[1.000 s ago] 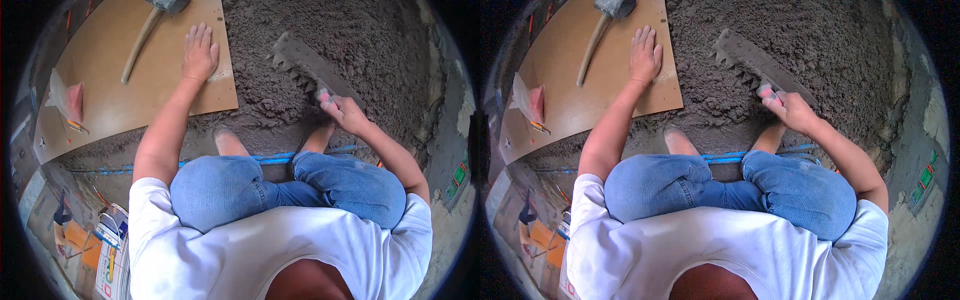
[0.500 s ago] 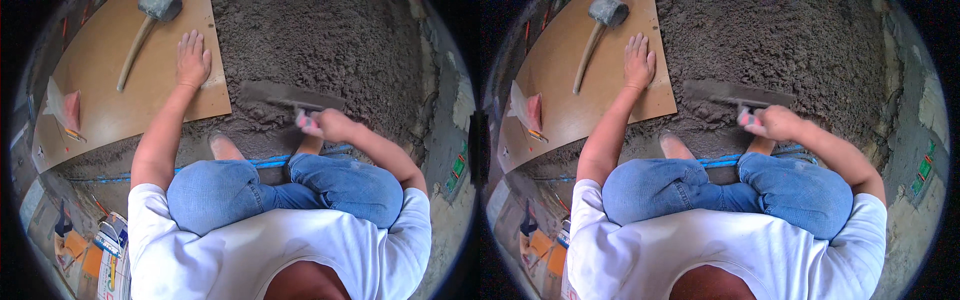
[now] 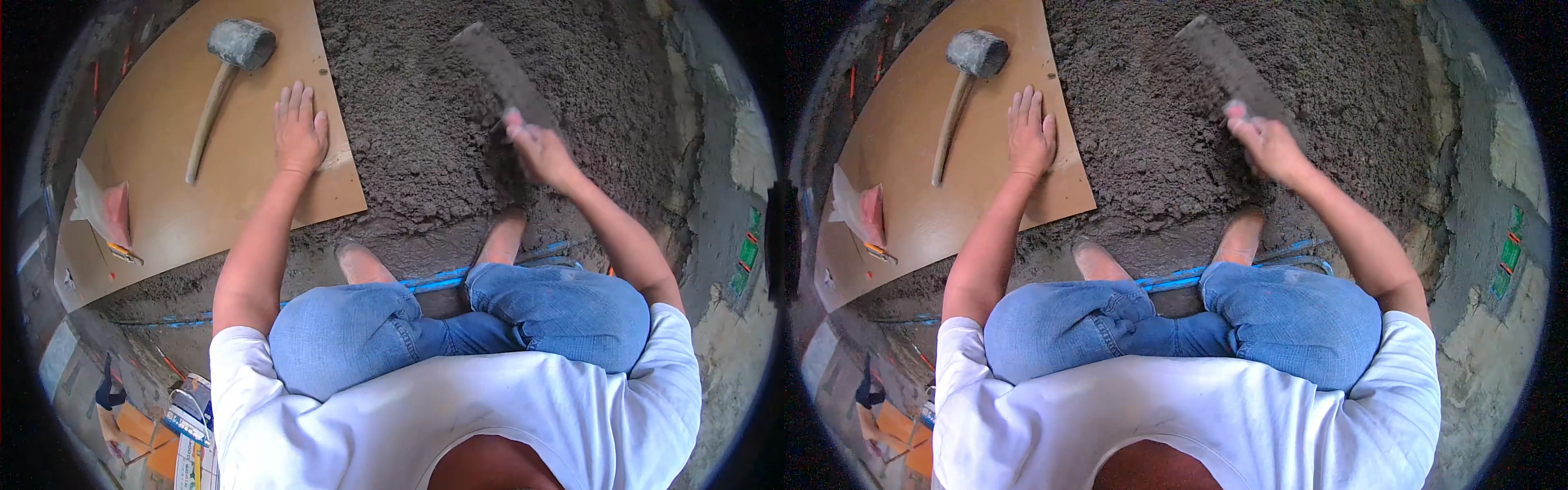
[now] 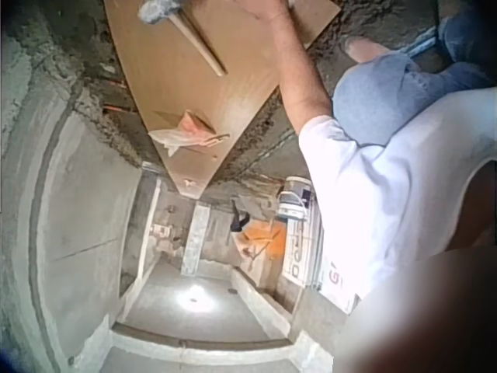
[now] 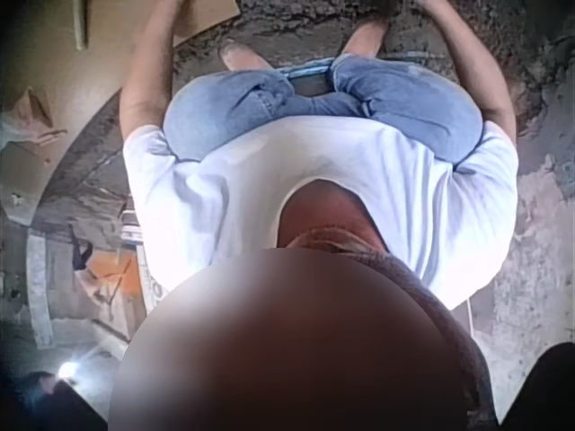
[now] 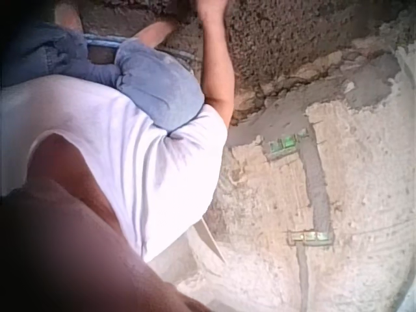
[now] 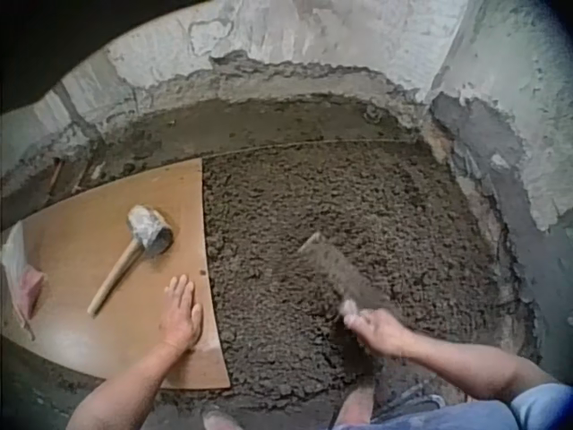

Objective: Leveling a cement and sand mixture on the floor using a notched trowel.

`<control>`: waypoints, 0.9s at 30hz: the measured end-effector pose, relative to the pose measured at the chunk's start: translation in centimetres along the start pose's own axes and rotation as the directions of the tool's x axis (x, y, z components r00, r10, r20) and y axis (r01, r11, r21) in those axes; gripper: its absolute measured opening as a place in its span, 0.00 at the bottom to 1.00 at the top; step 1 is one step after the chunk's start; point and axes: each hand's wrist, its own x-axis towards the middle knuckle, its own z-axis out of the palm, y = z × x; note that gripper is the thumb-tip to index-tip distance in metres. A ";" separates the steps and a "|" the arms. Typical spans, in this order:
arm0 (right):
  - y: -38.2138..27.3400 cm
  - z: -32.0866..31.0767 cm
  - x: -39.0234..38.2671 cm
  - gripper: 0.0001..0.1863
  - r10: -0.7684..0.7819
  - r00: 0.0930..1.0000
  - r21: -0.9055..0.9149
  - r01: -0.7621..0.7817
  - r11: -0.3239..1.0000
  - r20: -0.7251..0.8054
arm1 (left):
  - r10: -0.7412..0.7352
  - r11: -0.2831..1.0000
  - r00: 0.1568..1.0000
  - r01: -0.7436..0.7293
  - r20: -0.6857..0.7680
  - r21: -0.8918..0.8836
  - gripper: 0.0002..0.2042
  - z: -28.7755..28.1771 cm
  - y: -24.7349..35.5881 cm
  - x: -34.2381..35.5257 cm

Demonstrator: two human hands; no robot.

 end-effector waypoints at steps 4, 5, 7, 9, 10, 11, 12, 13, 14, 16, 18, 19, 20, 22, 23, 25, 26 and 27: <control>0.0 2.4 -1.9 0.28 -0.184 0.973 -0.095 0.198 0.976 0.139 | 0.002 1.000 1.000 -0.002 0.003 -0.010 0.23 -0.1 0.3 0.0; -0.2 3.4 -2.4 0.28 -0.316 0.936 -0.182 0.342 0.922 0.156 | -0.004 1.000 1.000 0.004 0.015 -0.006 0.23 -0.1 0.3 0.0; -1.3 4.2 -3.0 0.28 -0.164 0.939 -0.222 0.238 0.946 0.304 | -0.005 1.000 1.000 0.005 0.009 0.000 0.23 -0.1 0.2 0.0; -1.2 4.2 -2.2 0.28 -0.184 0.964 -0.235 0.227 0.945 0.192 | -0.014 1.000 1.000 0.014 0.003 0.006 0.23 0.0 0.3 0.0; -1.1 3.3 -1.6 0.28 -0.206 0.975 -0.241 0.220 0.945 0.083 | -0.006 1.000 1.000 0.006 -0.003 -0.008 0.24 0.0 0.5 0.3; -1.6 2.3 -1.3 0.28 -0.125 0.989 -0.142 0.135 0.981 0.079 | 0.000 1.000 1.000 0.000 -0.004 -0.015 0.24 0.0 0.4 0.3; -2.1 1.1 -1.3 0.27 -0.161 0.974 -0.198 0.191 0.962 0.156 | -0.007 1.000 1.000 0.007 -0.002 -0.010 0.24 -0.2 0.2 0.0; -2.0 -0.1 -1.2 0.27 -0.194 0.953 -0.248 0.251 0.936 0.233 | -0.013 1.000 1.000 0.013 0.006 -0.005 0.24 -0.3 0.1 -0.1; -1.3 -0.8 -1.2 0.27 -0.234 0.906 -0.331 0.355 0.874 0.353 | -0.021 1.000 1.000 0.021 0.010 -0.003 0.24 -0.2 0.1 -0.1; -1.9 -0.9 -1.5 0.26 -0.244 0.831 -0.474 0.498 0.726 0.500 | -0.023 1.000 1.000 0.023 0.002 -0.003 0.24 -0.3 0.0 -0.1; -3.5 -0.9 -0.7 0.26 -0.282 0.791 -0.551 0.589 0.591 0.543 | -0.017 1.000 1.000 0.017 -0.002 -0.003 0.24 -0.4 0.0 -0.2; -3.9 -1.1 0.6 0.26 -0.352 0.781 -0.557 0.618 0.555 0.516 | -0.015 1.000 1.000 0.015 -0.003 -0.007 0.24 -0.3 0.2 0.1; -5.1 -1.3 1.8 0.27 -0.367 0.787 -0.593 0.616 0.519 0.496 | -0.012 1.000 1.000 0.012 -0.001 -0.013 0.24 -0.2 0.2 0.2; -7.4 -1.2 4.6 0.28 -0.430 0.791 -0.591 0.612 0.525 0.436 | -0.013 1.000 1.000 0.013 0.007 -0.016 0.24 -0.3 0.2 0.0; -8.2 -1.1 6.1 0.28 -0.468 0.800 -0.555 0.598 0.578 0.375 | -0.014 1.000 1.000 0.014 0.007 -0.025 0.24 -0.4 0.2 0.1; -8.9 -1.0 8.9 0.31 -0.523 0.810 -0.502 0.580 0.642 0.267 | -0.007 1.000 1.000 0.007 0.008 -0.021 0.24 -0.2 0.3 0.4; -10.4 -0.8 8.9 0.32 -0.373 0.902 -0.413 0.432 0.802 0.220 | -0.014 1.000 1.000 0.014 0.024 -0.015 0.24 -0.3 0.3 0.2; -11.8 -0.8 8.8 0.32 -0.202 0.960 -0.310 0.255 0.916 0.191 | -0.011 1.000 1.000 0.012 0.020 -0.011 0.24 -0.2 0.3 0.0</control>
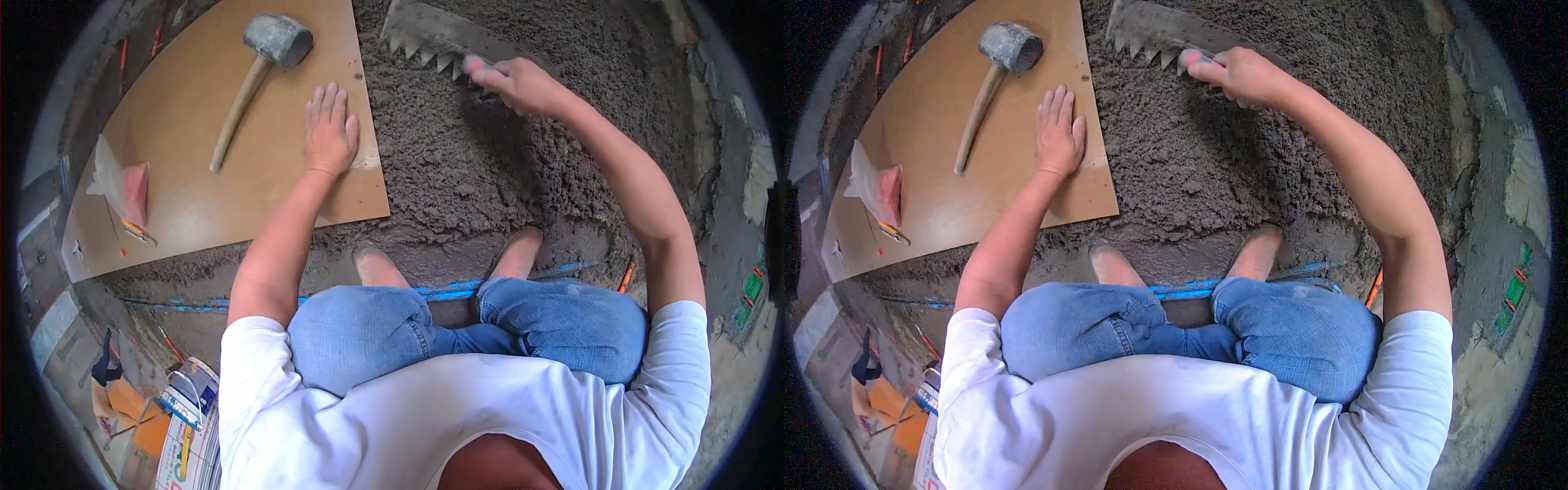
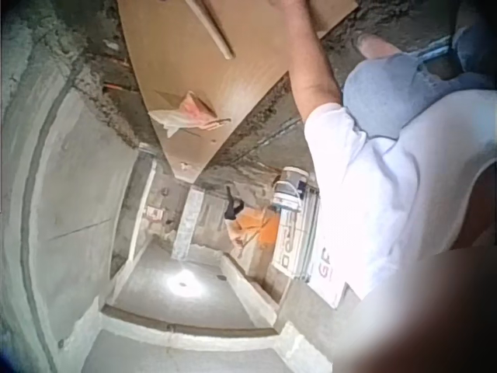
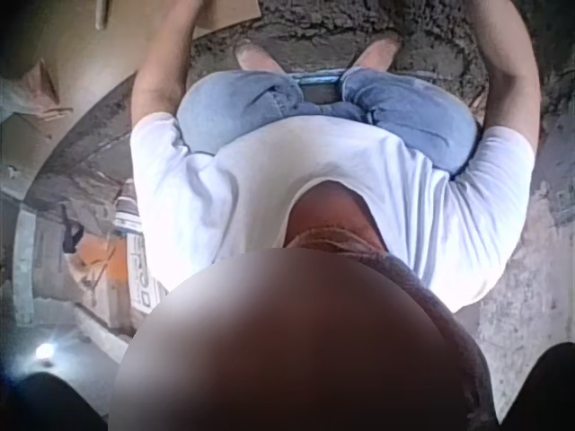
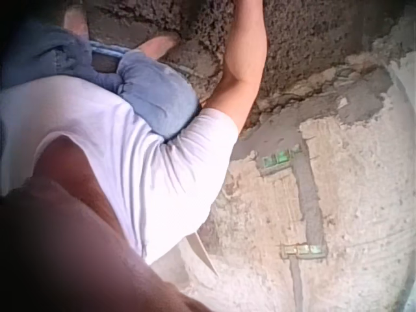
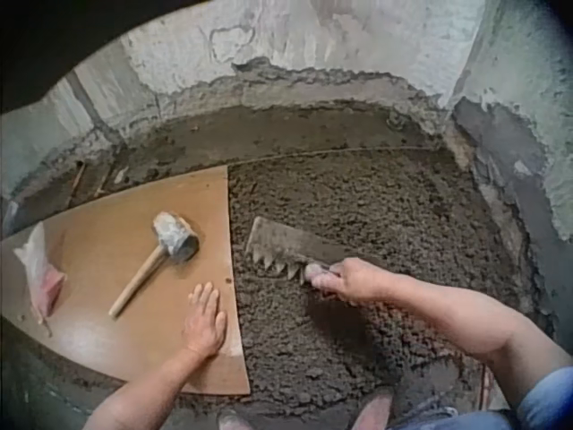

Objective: Leveling a cement and sand mixture on the floor using a notched trowel.

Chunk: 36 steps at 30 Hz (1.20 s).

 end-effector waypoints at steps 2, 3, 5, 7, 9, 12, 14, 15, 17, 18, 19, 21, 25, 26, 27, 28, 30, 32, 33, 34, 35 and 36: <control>-0.5 -0.1 0.2 0.32 0.053 0.997 0.137 -0.060 0.989 0.059 | -0.020 1.000 0.999 0.020 0.041 0.005 0.25 -0.2 0.0 0.1; -0.5 0.5 -0.5 0.33 0.023 0.998 0.132 -0.031 0.991 0.058 | -0.019 1.000 0.999 0.019 0.033 0.009 0.25 -0.3 0.0 0.1; -1.7 1.5 -2.2 0.34 0.038 0.993 0.104 -0.050 0.993 0.116 | -0.073 0.995 0.995 0.068 0.061 0.075 0.26 -0.6 0.2 0.6; -1.8 1.8 -2.1 0.33 -0.122 0.992 -0.092 0.123 0.988 0.006 | -0.116 0.989 0.992 0.111 0.053 0.094 0.27 -0.3 1.6 2.5; -2.1 0.9 -0.6 0.33 -0.080 0.996 -0.071 0.077 0.995 -0.047 | -0.075 0.997 0.996 0.075 0.041 0.017 0.27 0.6 3.6 3.6; 0.0 -1.1 2.2 0.33 -0.024 0.994 0.011 0.025 1.000 -0.102 | 0.221 0.898 0.975 -0.203 0.002 -0.389 0.25 0.7 7.4 3.7; -0.7 0.2 2.4 0.34 -0.050 0.994 0.086 0.059 0.995 -0.097 | 0.222 0.907 0.974 -0.226 -0.052 -0.355 0.23 -0.1 4.3 3.9; -1.3 0.6 1.8 0.33 -0.041 0.999 0.047 0.041 0.998 -0.001 | 0.065 0.956 0.993 -0.090 -0.097 -0.280 0.23 -0.1 1.6 4.1; -0.4 0.2 1.5 0.35 -0.230 0.973 -0.140 0.226 0.964 -0.012 | -0.087 0.976 0.980 0.048 -0.179 -0.213 0.22 -0.2 -1.8 4.7; -0.8 -0.4 1.4 0.35 -0.264 0.964 -0.148 0.259 0.955 -0.018 | -0.101 0.991 0.985 0.086 -0.141 -0.105 0.22 -0.6 -3.3 4.6; -1.1 -1.4 2.2 0.35 -0.184 0.983 -0.142 0.179 0.974 -0.022 | -0.117 0.993 0.988 0.117 -0.099 -0.007 0.22 -0.5 -3.9 4.9; -0.6 -3.5 5.4 0.34 -0.206 0.974 -0.212 0.182 0.960 -0.096 | -0.117 0.993 0.987 0.117 -0.112 -0.011 0.22 0.0 -3.5 5.3; -2.6 -6.2 10.6 0.36 -0.169 0.979 -0.166 0.150 0.975 -0.109 | -0.135 0.991 0.986 0.135 -0.098 -0.010 0.22 -0.2 -3.4 4.7; -3.0 -6.7 11.8 0.36 -0.140 0.985 -0.108 0.130 0.986 -0.100 | -0.134 0.991 0.986 0.135 -0.103 0.000 0.22 -0.3 -3.4 4.8; -3.3 -7.2 12.9 0.36 -0.112 0.990 -0.050 0.108 0.993 -0.090 | -0.136 0.991 0.986 0.137 -0.098 0.001 0.22 -0.3 -3.3 4.9; -3.8 -7.5 13.8 0.36 -0.119 0.989 -0.047 0.115 0.992 -0.088 | -0.141 0.990 0.986 0.141 -0.089 -0.001 0.22 -0.4 -3.1 4.8; -4.6 -8.2 15.3 0.35 -0.125 0.977 -0.021 0.123 0.992 -0.171 | -0.139 0.990 0.987 0.140 -0.078 0.001 0.22 -0.4 -2.7 5.1; -6.3 -8.4 16.1 0.34 -0.099 0.977 0.003 0.101 0.995 -0.190 | -0.153 0.988 0.988 0.153 -0.036 -0.007 0.23 -0.4 -2.8 5.1; -6.7 -8.5 16.7 0.35 -0.081 0.981 0.023 0.086 0.996 -0.178 | -0.148 0.989 0.988 0.148 -0.034 -0.007 0.23 -0.4 -2.8 5.1; -7.4 -8.4 17.0 0.36 -0.066 0.985 0.041 0.074 0.996 -0.161 | -0.152 0.988 0.988 0.152 -0.033 -0.003 0.23 -0.5 -3.0 5.0; -7.7 -8.2 16.8 0.36 -0.068 0.985 0.041 0.076 0.996 -0.157 | -0.163 0.987 0.986 0.163 -0.021 0.003 0.23 -0.6 -3.1 5.0; -7.8 -7.9 16.4 0.34 -0.052 0.985 0.096 0.068 0.993 -0.165 | -0.174 0.985 0.985 0.174 -0.008 0.009 0.23 -0.6 -3.2 4.9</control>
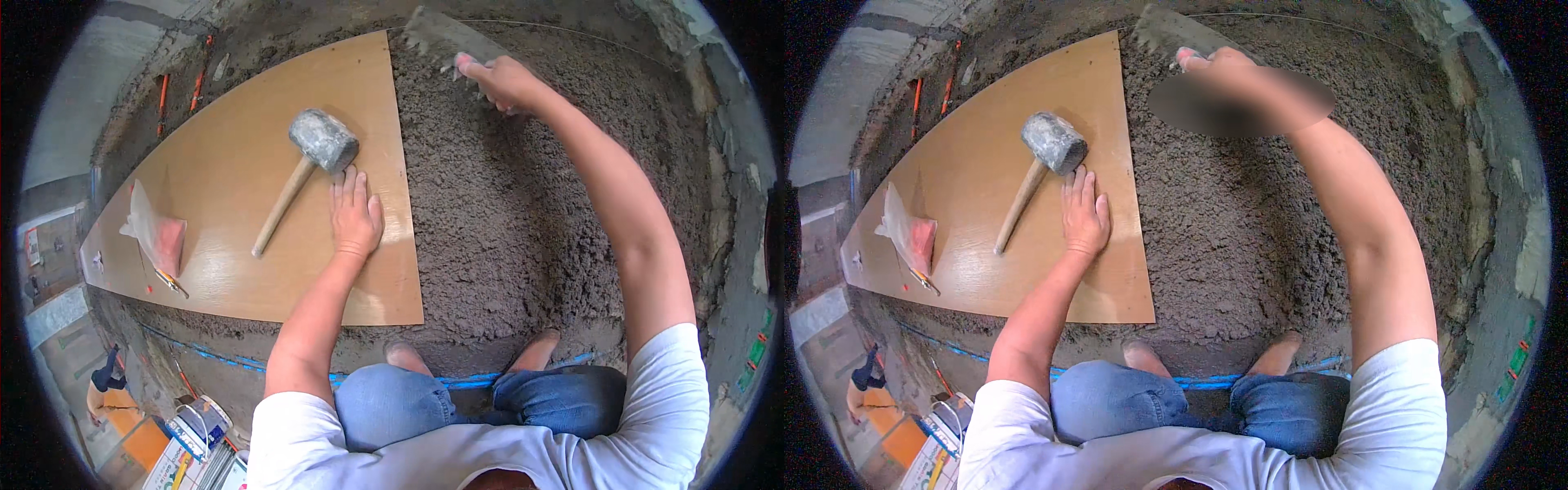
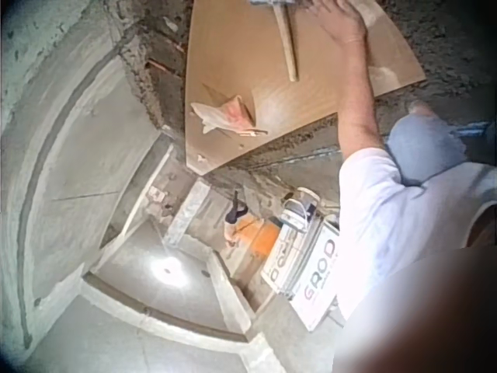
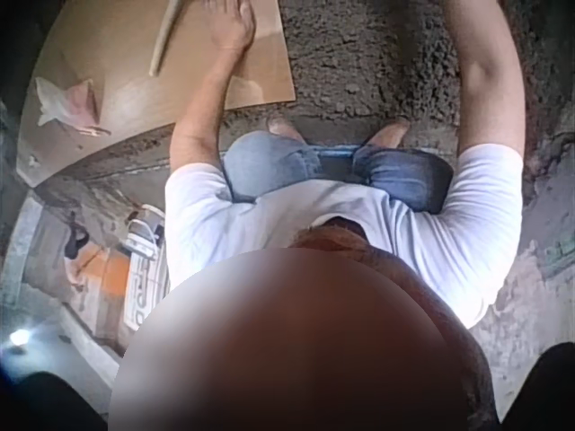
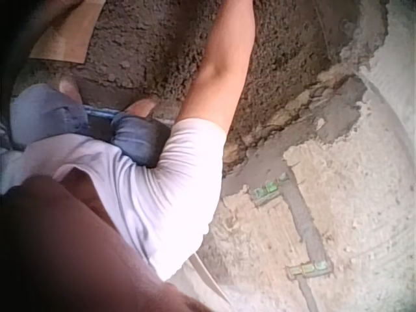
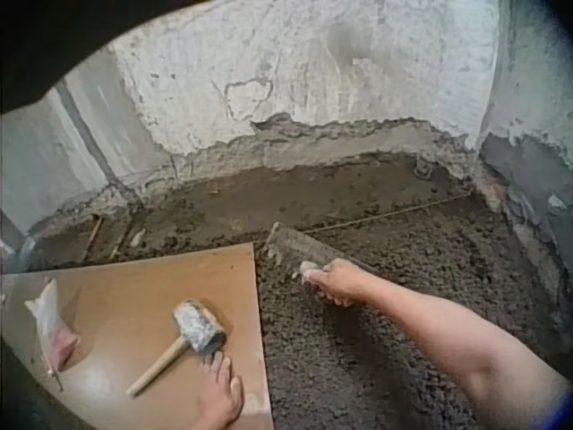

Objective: Leveling a cement and sand mixture on the floor using a notched trowel.

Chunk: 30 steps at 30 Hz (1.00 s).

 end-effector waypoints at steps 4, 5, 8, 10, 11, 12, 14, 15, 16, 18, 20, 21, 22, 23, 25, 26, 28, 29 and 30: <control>-1.6 0.6 -4.1 0.33 0.067 0.996 0.383 -0.086 0.920 0.062 | -0.002 1.000 1.000 0.002 -0.022 -0.002 0.23 -0.3 -0.1 0.1; -1.4 1.0 -3.9 0.33 -0.006 0.998 0.356 -0.017 0.934 0.064 | 0.001 1.000 1.000 -0.001 -0.025 -0.003 0.22 -0.2 0.0 0.3; -3.8 3.5 -3.2 0.33 0.053 0.998 0.213 -0.060 0.975 0.040 | 0.004 1.000 1.000 -0.004 -0.026 0.001 0.22 0.0 0.0 0.2; -4.6 6.0 -3.1 0.30 -0.001 0.991 0.543 -0.072 0.837 0.132 | 0.002 1.000 1.000 -0.002 -0.027 0.003 0.22 0.0 -0.2 0.1; -5.3 6.7 -3.0 0.29 0.000 0.985 0.591 -0.102 0.800 0.170 | 0.000 1.000 1.000 0.000 -0.027 -0.001 0.22 -0.1 -0.1 0.1; -6.0 7.3 -2.8 0.28 -0.002 0.978 0.636 -0.134 0.760 0.208 | -0.003 1.000 1.000 0.003 -0.027 -0.004 0.23 -0.1 0.0 0.1; -6.9 8.4 -2.3 0.25 -0.024 0.970 0.671 -0.148 0.727 0.241 | 0.003 1.000 0.999 -0.003 -0.032 -0.012 0.23 0.0 0.1 0.2; -6.7 8.9 -1.9 0.25 -0.046 0.965 0.677 -0.146 0.722 0.257 | 0.002 1.000 0.999 -0.003 -0.036 -0.020 0.23 0.1 0.2 0.2; -6.8 9.4 -1.5 0.25 -0.074 0.958 0.683 -0.143 0.716 0.278 | 0.003 1.000 0.999 -0.004 -0.038 -0.017 0.23 0.1 0.1 0.2; -6.5 9.8 -0.8 0.25 -0.070 0.962 0.693 -0.138 0.708 0.264 | -0.006 1.000 1.000 0.006 -0.017 -0.008 0.23 0.3 0.1 0.1; -6.5 9.7 -0.6 0.26 -0.065 0.963 0.697 -0.141 0.703 0.260 | -0.008 1.000 1.000 0.007 -0.019 -0.013 0.23 0.2 -0.1 0.0; -6.2 9.2 -0.5 0.26 -0.023 0.976 0.734 -0.147 0.663 0.217 | -0.005 1.000 1.000 0.004 -0.021 -0.020 0.23 0.2 -0.2 0.0; -5.8 8.7 -0.4 0.26 0.022 0.985 0.768 -0.149 0.622 0.174 | -0.009 1.000 1.000 0.009 -0.022 -0.024 0.23 0.1 -0.1 0.0; -5.3 8.2 -0.3 0.26 0.041 0.989 0.812 -0.140 0.566 0.142 | -0.010 1.000 1.000 0.009 -0.016 -0.025 0.23 0.0 -0.1 0.1; -3.7 7.2 -0.4 0.23 -0.001 0.975 0.924 -0.208 0.322 0.220 | -0.013 1.000 1.000 0.013 -0.014 -0.028 0.23 -0.2 -0.1 0.2; -3.1 6.8 -0.8 0.23 -0.074 0.952 0.949 -0.283 0.141 0.296 | -0.016 1.000 1.000 0.015 -0.013 -0.027 0.23 -0.2 -0.1 0.2; -2.2 6.8 -1.4 0.22 -0.087 0.962 0.962 -0.251 0.102 0.260 | -0.018 0.999 1.000 0.018 -0.011 -0.028 0.23 -0.2 -0.2 0.1; -2.0 6.8 -1.7 0.21 -0.097 0.971 0.975 -0.215 0.058 0.220 | -0.018 1.000 1.000 0.018 -0.014 -0.026 0.22 -0.3 -0.2 0.2; -2.0 6.8 -1.7 0.21 -0.095 0.971 0.975 -0.215 0.058 0.220 | -0.018 1.000 1.000 0.017 -0.015 -0.023 0.22 -0.3 -0.2 0.2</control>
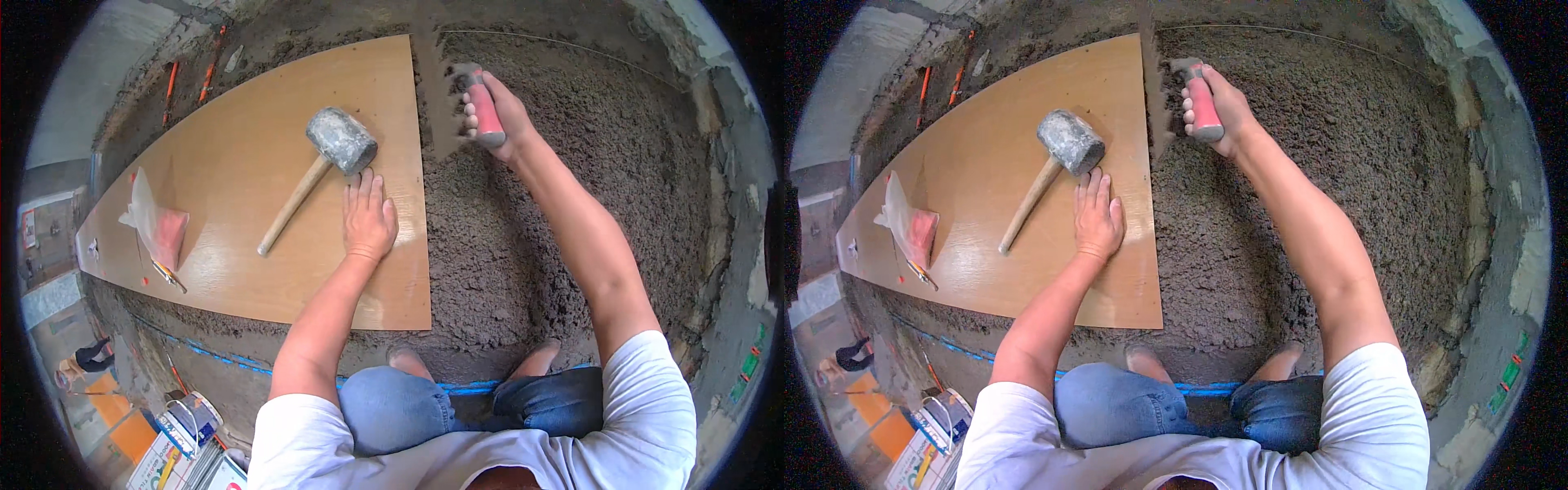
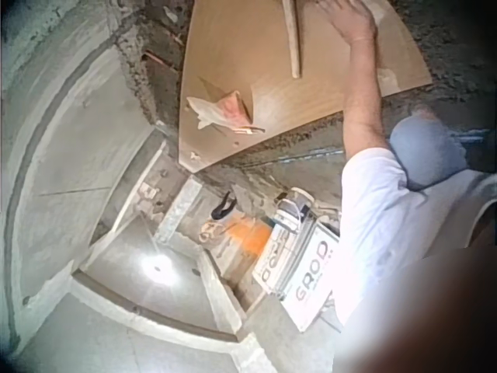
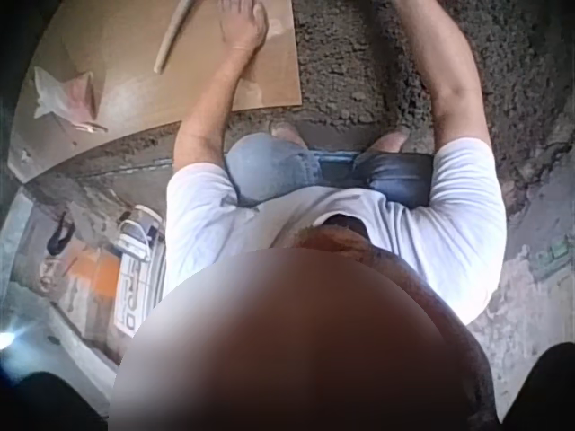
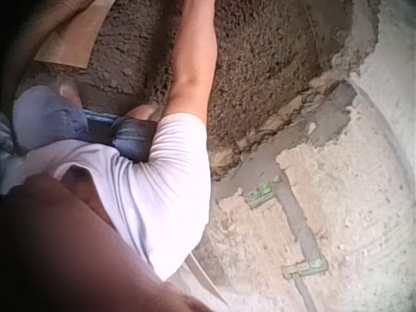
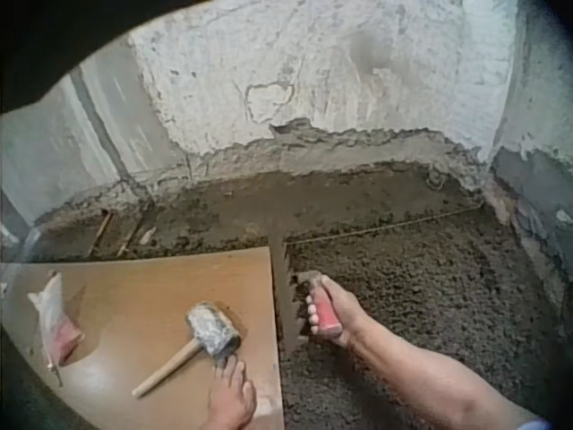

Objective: Leveling a cement and sand mixture on the floor using a notched trowel.

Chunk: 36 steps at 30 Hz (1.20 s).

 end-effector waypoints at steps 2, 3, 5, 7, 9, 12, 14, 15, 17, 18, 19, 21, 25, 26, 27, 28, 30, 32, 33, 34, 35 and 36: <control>-0.1 0.0 0.4 0.22 -0.027 0.992 -0.090 0.016 0.996 -0.123 | 0.004 1.000 1.000 -0.004 0.003 0.005 0.22 0.0 0.0 0.0; 0.0 -0.5 0.7 0.20 0.031 0.997 0.006 -0.031 1.000 -0.064 | 0.003 1.000 1.000 -0.003 0.005 0.013 0.22 0.0 0.0 0.0; 0.3 -0.8 1.3 0.19 0.039 0.999 0.091 -0.040 0.995 0.010 | 0.002 1.000 1.000 -0.002 0.010 0.010 0.22 -0.1 0.1 0.1; 0.5 -0.9 2.1 0.18 0.039 0.996 0.178 -0.053 0.983 0.082 | 0.004 1.000 1.000 -0.004 0.016 0.008 0.23 -0.1 0.1 0.1; 0.4 -0.7 3.1 0.15 0.041 0.998 0.308 -0.052 0.950 0.044 | 0.002 1.000 1.000 -0.002 0.017 0.004 0.23 0.1 0.1 0.1; 0.9 -1.3 4.1 0.14 0.048 0.989 0.420 -0.103 0.902 0.140 | -0.001 1.000 1.000 0.001 0.017 0.012 0.23 0.0 0.1 -0.1; 0.7 -2.1 4.7 0.14 0.082 0.979 0.486 -0.164 0.859 0.186 | 0.008 1.000 1.000 -0.008 0.015 0.003 0.23 0.1 0.4 0.1; 0.5 -2.7 4.8 0.14 0.112 0.965 0.543 -0.226 0.809 0.235 | 0.015 1.000 1.000 -0.015 0.010 -0.006 0.23 0.3 0.7 0.3; 1.3 -2.8 3.9 0.14 0.138 0.952 0.548 -0.271 0.791 0.272 | 0.011 1.000 1.000 -0.011 0.013 -0.010 0.23 0.4 0.6 0.2; 1.8 -3.1 3.1 0.14 0.161 0.938 0.549 -0.313 0.775 0.308 | 0.010 1.000 1.000 -0.010 0.013 -0.016 0.22 0.5 0.6 0.3; 3.5 -2.7 1.5 0.14 0.138 0.970 0.534 -0.225 0.815 0.198 | 0.003 1.000 1.000 -0.003 0.016 -0.017 0.22 0.4 0.3 0.0; 6.6 -2.8 -2.8 0.13 0.247 0.968 0.385 -0.214 0.898 -0.037 | -0.003 1.000 1.000 0.003 0.011 0.003 0.22 0.1 -0.2 -0.3; 9.6 -3.9 -13.3 0.19 0.403 0.894 0.001 -0.411 0.912 -0.196 | -0.006 1.000 1.000 0.006 0.005 -0.011 0.22 0.3 -0.1 -0.1; 8.8 -3.0 -14.8 0.22 0.462 0.856 -0.030 -0.481 0.876 -0.234 | 0.002 1.000 1.000 -0.002 -0.003 0.001 0.22 0.2 0.0 0.0; 8.3 -2.8 -14.3 0.23 0.380 0.900 -0.107 -0.408 0.907 -0.213 | 0.008 1.000 1.000 -0.008 -0.012 0.017 0.22 0.1 -0.1 0.1; 7.5 -2.7 -13.5 0.24 0.294 0.937 -0.175 -0.327 0.929 -0.190 | 0.009 1.000 1.000 -0.009 -0.011 0.011 0.22 0.1 0.0 0.1; 5.4 -2.1 -9.4 0.21 0.166 0.965 -0.202 -0.207 0.957 -0.203 | 0.023 1.000 0.999 -0.022 -0.037 0.011 0.22 0.1 -0.1 0.1; 3.6 -1.1 -4.8 0.18 0.055 0.991 -0.100 -0.068 0.993 -0.124 | 0.025 1.000 0.999 -0.025 -0.037 0.002 0.22 0.3 -0.3 -0.1; 2.5 -0.5 -3.1 0.17 0.077 0.977 -0.050 -0.088 0.995 -0.200 | 0.022 1.000 1.000 -0.022 -0.017 0.003 0.22 0.8 -0.3 -0.1; 1.7 -1.2 -1.3 0.16 0.046 0.983 -0.067 -0.059 0.996 -0.176 | 0.027 1.000 0.999 -0.027 -0.018 0.000 0.22 0.8 0.0 0.0; 1.1 -1.0 -0.1 0.15 0.074 0.989 -0.002 -0.074 0.997 -0.125 | 0.027 1.000 1.000 -0.027 -0.016 -0.006 0.23 0.6 0.1 -0.1; 0.7 -1.0 0.9 0.15 0.099 0.992 0.064 -0.094 0.994 -0.074 | 0.027 1.000 1.000 -0.027 -0.013 -0.013 0.23 0.5 0.2 -0.1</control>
